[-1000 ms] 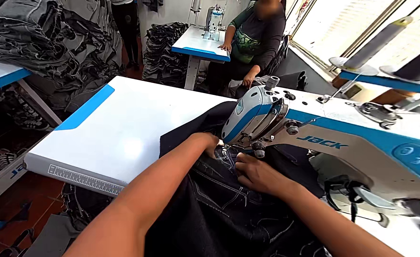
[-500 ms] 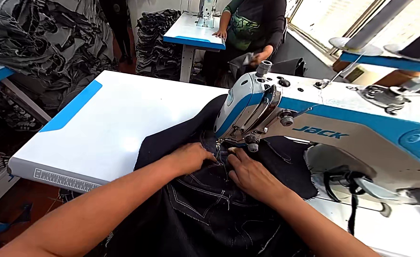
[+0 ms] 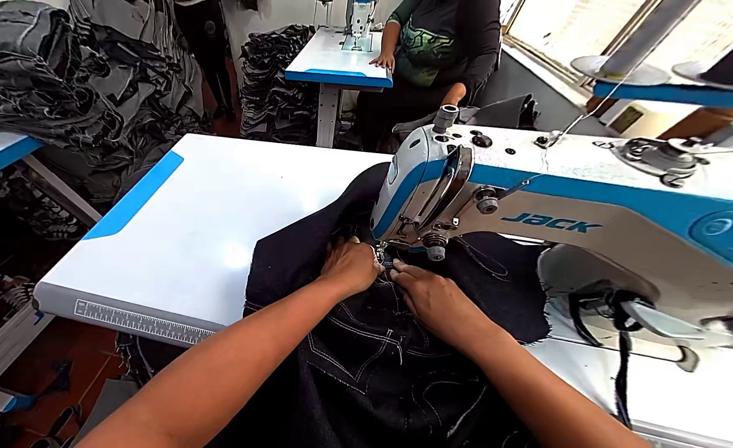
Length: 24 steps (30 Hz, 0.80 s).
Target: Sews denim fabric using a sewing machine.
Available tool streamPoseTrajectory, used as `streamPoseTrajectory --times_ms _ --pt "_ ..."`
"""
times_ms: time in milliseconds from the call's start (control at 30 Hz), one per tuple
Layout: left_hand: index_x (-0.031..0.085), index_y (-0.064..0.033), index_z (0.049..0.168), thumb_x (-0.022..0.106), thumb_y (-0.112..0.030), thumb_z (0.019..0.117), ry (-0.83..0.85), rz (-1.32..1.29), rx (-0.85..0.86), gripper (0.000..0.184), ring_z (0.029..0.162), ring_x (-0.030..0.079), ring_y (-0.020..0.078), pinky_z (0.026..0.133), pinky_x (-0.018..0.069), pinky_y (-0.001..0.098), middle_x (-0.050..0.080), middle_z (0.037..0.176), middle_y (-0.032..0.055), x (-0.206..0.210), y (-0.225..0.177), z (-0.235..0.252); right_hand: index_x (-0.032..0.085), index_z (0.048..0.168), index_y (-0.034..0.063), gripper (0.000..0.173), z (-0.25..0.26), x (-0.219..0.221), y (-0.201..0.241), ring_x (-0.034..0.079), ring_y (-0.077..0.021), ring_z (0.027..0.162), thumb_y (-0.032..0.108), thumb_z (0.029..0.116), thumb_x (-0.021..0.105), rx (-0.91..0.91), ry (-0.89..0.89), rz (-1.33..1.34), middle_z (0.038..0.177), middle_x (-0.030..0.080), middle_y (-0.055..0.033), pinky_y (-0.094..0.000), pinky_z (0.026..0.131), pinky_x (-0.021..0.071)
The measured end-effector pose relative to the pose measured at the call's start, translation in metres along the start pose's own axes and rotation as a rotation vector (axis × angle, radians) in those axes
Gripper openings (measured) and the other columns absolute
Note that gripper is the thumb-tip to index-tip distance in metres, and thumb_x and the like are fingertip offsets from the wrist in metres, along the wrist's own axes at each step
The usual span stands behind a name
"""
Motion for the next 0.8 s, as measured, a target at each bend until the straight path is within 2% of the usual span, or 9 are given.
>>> streamPoseTrajectory --times_ms 100,200,267,367,433,533,667,733,800 --pt "0.073 -0.0068 0.112 0.054 -0.033 0.1056 -0.010 -0.028 -0.001 0.032 0.127 0.054 0.0343 0.108 0.0358 0.0588 0.064 0.123 0.0164 -0.001 -0.001 0.001 0.071 0.115 -0.0089 0.021 -0.001 -0.001 0.001 0.068 -0.0385 0.118 -0.003 0.0974 0.061 0.015 0.010 0.009 0.130 0.067 -0.0252 -0.0499 0.097 0.0557" --pt "0.070 0.0011 0.104 0.056 -0.027 0.1043 -0.115 -0.151 0.022 0.031 0.113 0.062 0.0362 0.097 0.0463 0.0566 0.067 0.110 0.0209 -0.003 0.005 0.003 0.071 0.114 -0.0092 0.021 -0.001 0.000 0.001 0.069 -0.0387 0.115 -0.004 0.0963 0.062 0.008 -0.004 0.012 0.128 0.068 -0.0256 -0.0497 0.095 0.0567" --pt "0.067 0.0039 0.104 0.057 -0.023 0.1039 -0.149 -0.163 -0.006 0.028 0.108 0.065 0.0383 0.092 0.0495 0.0563 0.068 0.106 0.0236 -0.007 0.009 0.008 0.071 0.115 -0.0096 0.022 -0.001 -0.001 0.002 0.069 -0.0394 0.116 -0.004 0.0965 0.061 0.011 0.006 0.008 0.129 0.067 -0.0263 -0.0502 0.095 0.0565" --pt "0.064 0.0066 0.117 0.052 -0.020 0.1064 -0.156 0.021 -0.034 0.031 0.116 0.064 0.0414 0.096 0.0502 0.0563 0.066 0.118 0.0269 -0.017 0.005 0.011 0.071 0.113 -0.0101 0.021 0.000 -0.002 0.003 0.070 -0.0397 0.114 -0.004 0.0962 0.062 -0.002 -0.008 0.003 0.127 0.068 -0.0265 -0.0503 0.093 0.0574" --pt "0.058 0.0104 0.127 0.043 -0.010 0.1086 -0.182 0.191 0.010 0.032 0.119 0.062 0.0435 0.097 0.0502 0.0553 0.062 0.127 0.0286 -0.018 -0.002 0.009 0.071 0.114 -0.0101 0.021 0.000 -0.002 0.002 0.070 -0.0394 0.114 -0.003 0.0969 0.061 -0.001 -0.008 0.008 0.127 0.068 -0.0264 -0.0496 0.094 0.0573" --pt "0.058 0.0126 0.127 0.043 0.006 0.1032 -0.232 0.372 0.076 0.029 0.122 0.059 0.0424 0.095 0.0509 0.0517 0.057 0.133 0.0272 -0.015 -0.012 -0.005 0.071 0.116 -0.0096 0.022 0.001 -0.002 0.002 0.069 -0.0388 0.116 -0.003 0.0976 0.060 0.009 0.008 0.021 0.129 0.067 -0.0262 -0.0491 0.096 0.0564" --pt "0.064 0.0085 0.121 0.060 -0.005 0.1004 -0.400 0.143 0.252 0.025 0.120 0.060 0.0424 0.100 0.0508 0.0502 0.064 0.121 0.0267 -0.005 0.002 -0.023 0.071 0.115 -0.0090 0.022 0.001 0.000 0.001 0.069 -0.0399 0.116 -0.004 0.0964 0.062 -0.003 -0.005 0.019 0.127 0.068 -0.0264 -0.0496 0.096 0.0562" --pt "0.062 0.0104 0.123 0.063 -0.009 0.1007 -0.398 -0.028 0.281 0.030 0.123 0.058 0.0433 0.106 0.0471 0.0494 0.061 0.126 0.0289 -0.007 0.007 -0.018 0.071 0.113 -0.0095 0.020 0.001 -0.001 0.001 0.069 -0.0408 0.115 -0.005 0.0952 0.062 -0.024 -0.019 0.013 0.125 0.068 -0.0274 -0.0501 0.095 0.0567" --pt "0.061 0.0094 0.127 0.060 -0.015 0.1033 -0.294 -0.091 0.248 0.033 0.131 0.052 0.0409 0.111 0.0425 0.0481 0.054 0.138 0.0271 -0.009 0.008 -0.005 0.071 0.113 -0.0097 0.021 0.002 -0.001 0.002 0.069 -0.0408 0.115 -0.005 0.0946 0.063 -0.026 -0.016 0.003 0.125 0.068 -0.0276 -0.0502 0.095 0.0568"
Point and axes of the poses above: each hand's wrist, its own z-axis towards the middle knuckle, its own x-axis out of the palm, y = z × x, the point moved 4 cm from there along z, towards the middle knuckle
